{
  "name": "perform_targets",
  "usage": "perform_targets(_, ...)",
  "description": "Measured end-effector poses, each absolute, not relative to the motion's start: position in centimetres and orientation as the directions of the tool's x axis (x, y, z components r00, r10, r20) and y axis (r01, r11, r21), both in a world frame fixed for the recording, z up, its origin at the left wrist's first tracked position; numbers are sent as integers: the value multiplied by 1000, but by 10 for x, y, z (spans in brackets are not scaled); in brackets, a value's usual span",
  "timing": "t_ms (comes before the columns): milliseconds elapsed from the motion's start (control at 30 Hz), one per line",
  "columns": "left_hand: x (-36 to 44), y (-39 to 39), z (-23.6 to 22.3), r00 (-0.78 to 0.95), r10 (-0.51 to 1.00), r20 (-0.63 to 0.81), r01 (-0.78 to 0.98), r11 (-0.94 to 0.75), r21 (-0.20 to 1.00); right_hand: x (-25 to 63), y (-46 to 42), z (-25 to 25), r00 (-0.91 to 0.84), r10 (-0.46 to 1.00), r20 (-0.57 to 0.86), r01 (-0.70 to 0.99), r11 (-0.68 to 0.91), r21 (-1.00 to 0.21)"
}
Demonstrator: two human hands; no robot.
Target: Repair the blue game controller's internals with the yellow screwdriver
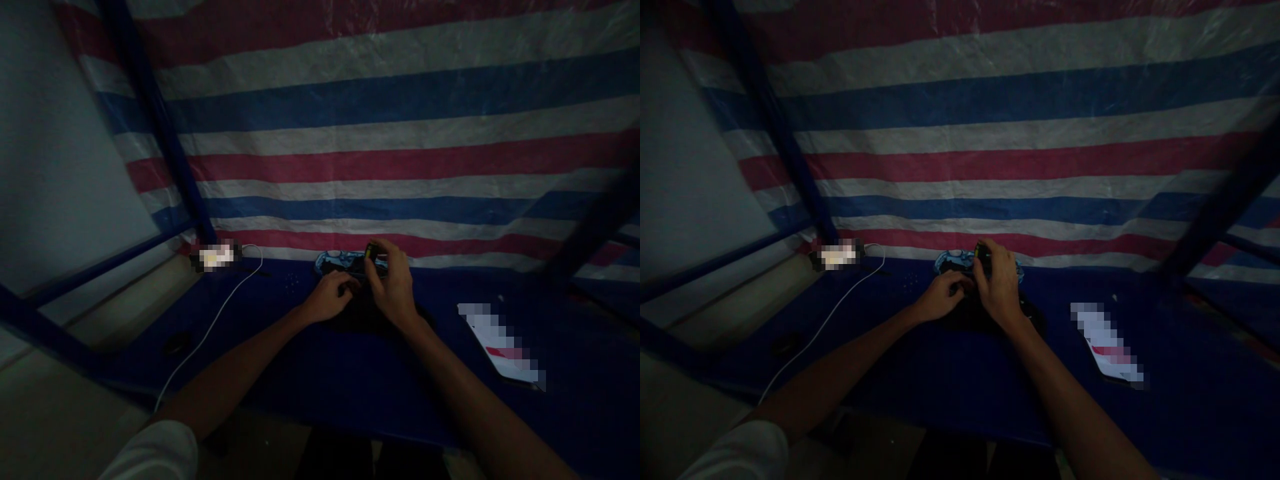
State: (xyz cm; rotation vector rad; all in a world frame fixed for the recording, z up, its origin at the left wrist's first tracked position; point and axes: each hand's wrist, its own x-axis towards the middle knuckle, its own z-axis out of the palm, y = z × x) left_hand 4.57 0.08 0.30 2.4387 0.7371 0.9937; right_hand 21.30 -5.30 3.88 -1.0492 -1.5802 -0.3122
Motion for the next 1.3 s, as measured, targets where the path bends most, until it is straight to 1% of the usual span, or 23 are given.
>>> perform_targets(167,45,-1,2,613,595,520,334,-792,512,214,-53,40,77,462,884,759,547,-352)
perform_targets(333,45,-2,2,630,592,503,361,-797,485,215,-53,41,40,473,880,773,543,-328)
perform_targets(567,44,-2,1,638,600,483,392,-792,467,214,-53,39,39,475,879,766,550,-332)
perform_targets(867,43,-4,2,653,604,457,409,-789,458,214,-52,35,18,551,834,717,574,-394)
perform_targets(1033,44,-5,3,656,603,454,410,-790,457,215,-52,33,53,565,823,693,573,-438)
perform_targets(1300,44,-3,1,654,599,462,410,-794,449,213,-52,33,24,568,823,689,587,-425)
